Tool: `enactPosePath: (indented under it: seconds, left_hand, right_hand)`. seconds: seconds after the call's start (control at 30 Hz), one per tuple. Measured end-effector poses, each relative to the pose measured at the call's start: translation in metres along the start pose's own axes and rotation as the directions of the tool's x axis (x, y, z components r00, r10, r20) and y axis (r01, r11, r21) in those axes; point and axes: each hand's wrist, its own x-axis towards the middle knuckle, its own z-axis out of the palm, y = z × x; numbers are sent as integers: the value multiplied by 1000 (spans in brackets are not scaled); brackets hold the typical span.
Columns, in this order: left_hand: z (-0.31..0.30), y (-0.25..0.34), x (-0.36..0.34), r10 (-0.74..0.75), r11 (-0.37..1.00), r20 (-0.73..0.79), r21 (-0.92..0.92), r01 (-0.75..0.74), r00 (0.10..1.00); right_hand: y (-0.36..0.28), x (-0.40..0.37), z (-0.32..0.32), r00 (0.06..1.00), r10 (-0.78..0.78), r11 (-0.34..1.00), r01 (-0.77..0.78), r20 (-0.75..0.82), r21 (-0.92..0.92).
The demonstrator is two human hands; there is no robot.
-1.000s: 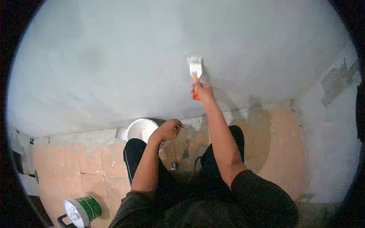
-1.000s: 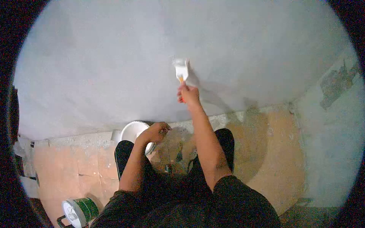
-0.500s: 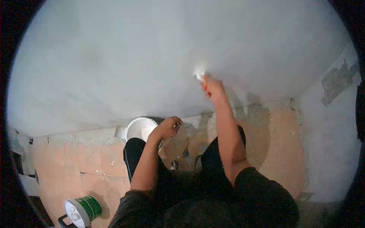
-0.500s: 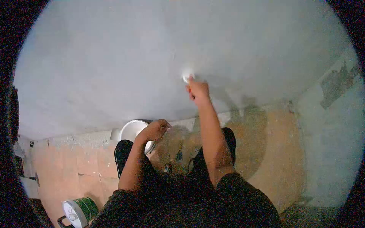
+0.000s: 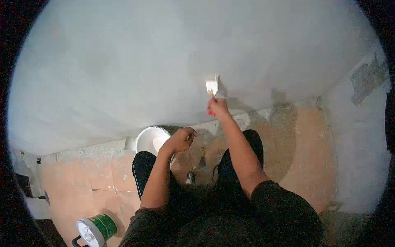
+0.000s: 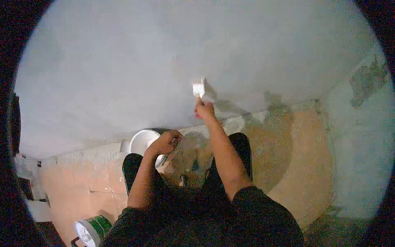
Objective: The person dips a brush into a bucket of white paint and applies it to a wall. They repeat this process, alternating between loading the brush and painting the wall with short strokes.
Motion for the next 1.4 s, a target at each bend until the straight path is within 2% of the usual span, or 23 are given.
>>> enactPosePath:
  seconds: [0.03, 0.1, 0.2, 0.3, 0.33, 0.4, 0.47, 0.5, 0.57, 0.67, 0.77, 0.8, 0.87, 0.97, 1.0, 1.07, 1.1, 1.17, 1.2, 1.23, 1.3, 1.37, 1.4]
  left_hand:
    - [1, 0, 0, -20, 1000, 13, -18, 20, 1000]
    - [10, -13, 4, 22, 999, -6, 42, -22, 1000]
    - [8, 2, 3, 42, 997, -40, 63, -39, 998]
    - [8, 18, 0, -10, 1000, -35, 5, 10, 999]
    - [12, 13, 1, 16, 1000, -39, 2, -16, 999]
    - [14, 11, 2, 38, 999, -42, 0, -38, 998]
    - [16, 9, 4, -26, 1000, 15, 4, 26, 1000]
    - [16, 11, 4, -34, 999, 22, 5, 34, 999]
    - [14, 17, 5, 40, 999, -28, 7, -39, 999]
    - [18, 10, 7, 34, 999, -15, 6, -34, 999]
    - [15, 11, 9, 76, 997, -12, 1, -76, 997]
    - [14, 14, 9, 50, 999, -4, -1, -50, 999]
    - [16, 10, 10, 25, 1000, 5, -6, -25, 1000]
    - [21, -4, 13, 81, 996, -27, -21, -82, 996]
    - [19, 2, 13, 59, 998, -31, -26, -60, 998]
    - [16, 9, 13, 43, 999, -39, -26, -44, 998]
    - [15, 11, 12, 20, 999, -40, -32, -21, 999]
    - [12, 13, 9, -4, 999, -46, -38, 3, 999]
    - [11, 13, 8, 10, 999, -39, -39, -11, 999]
    - [10, 13, 8, 24, 999, -31, -43, -25, 999]
    - [5, 15, 8, 32, 997, -26, -73, -33, 999]
    - [5, 8, 9, 38, 997, -12, -70, -38, 999]
    - [7, 3, 10, 94, 995, -47, -19, -95, 994]
  right_hand:
    - [22, 9, 3, 1000, 9, 1000, -9, -2, 6]
    - [56, 21, 6, 945, 327, 935, -325, 5, 140]
    - [43, -10, 1, 905, 424, 899, -418, -22, 127]
    - [32, -6, -13, 916, 401, 915, -400, 6, 56]
    - [10, -24, -15, 968, 238, 971, -239, -73, -11]
    - [-39, -38, -25, 992, 120, 991, -118, -28, 55]
    - [-96, -68, -34, 1000, -22, 1000, 22, -22, 18]
    - [-115, -88, -37, 997, -78, 995, 79, -8, 64]
    - [-144, -115, -40, 992, -124, 986, 123, 1, 109]
    - [-161, -132, -44, 887, -460, 883, 454, 38, 117]
    - [-148, -107, -36, 928, -367, 928, 361, 58, 94]
    - [-128, -85, -34, 960, -272, 962, 269, 66, 42]
    - [-63, -29, -23, 966, -254, 962, 246, 55, 117]
    - [20, 10, -14, 999, -53, 998, 53, 1, -38]
    - [50, 21, -13, 999, -9, 996, 4, -45, -90]
    - [79, 16, -7, 965, 224, 957, -244, -136, -156]
    - [84, 14, -8, 967, 218, 959, -238, -135, -157]
    - [82, 4, -9, 923, 354, 928, -367, -152, -64]
    - [80, 3, -12, 954, 270, 935, -292, -133, -202]
    - [66, -1, -12, 953, 273, 933, -296, -134, -205]
    - [8, -20, -13, 989, 137, 989, -139, -64, -40]
    - [-50, -29, -16, 994, 79, 996, -77, -71, 42]
    - [-84, -38, -24, 999, 4, 1000, -4, -38, 10]
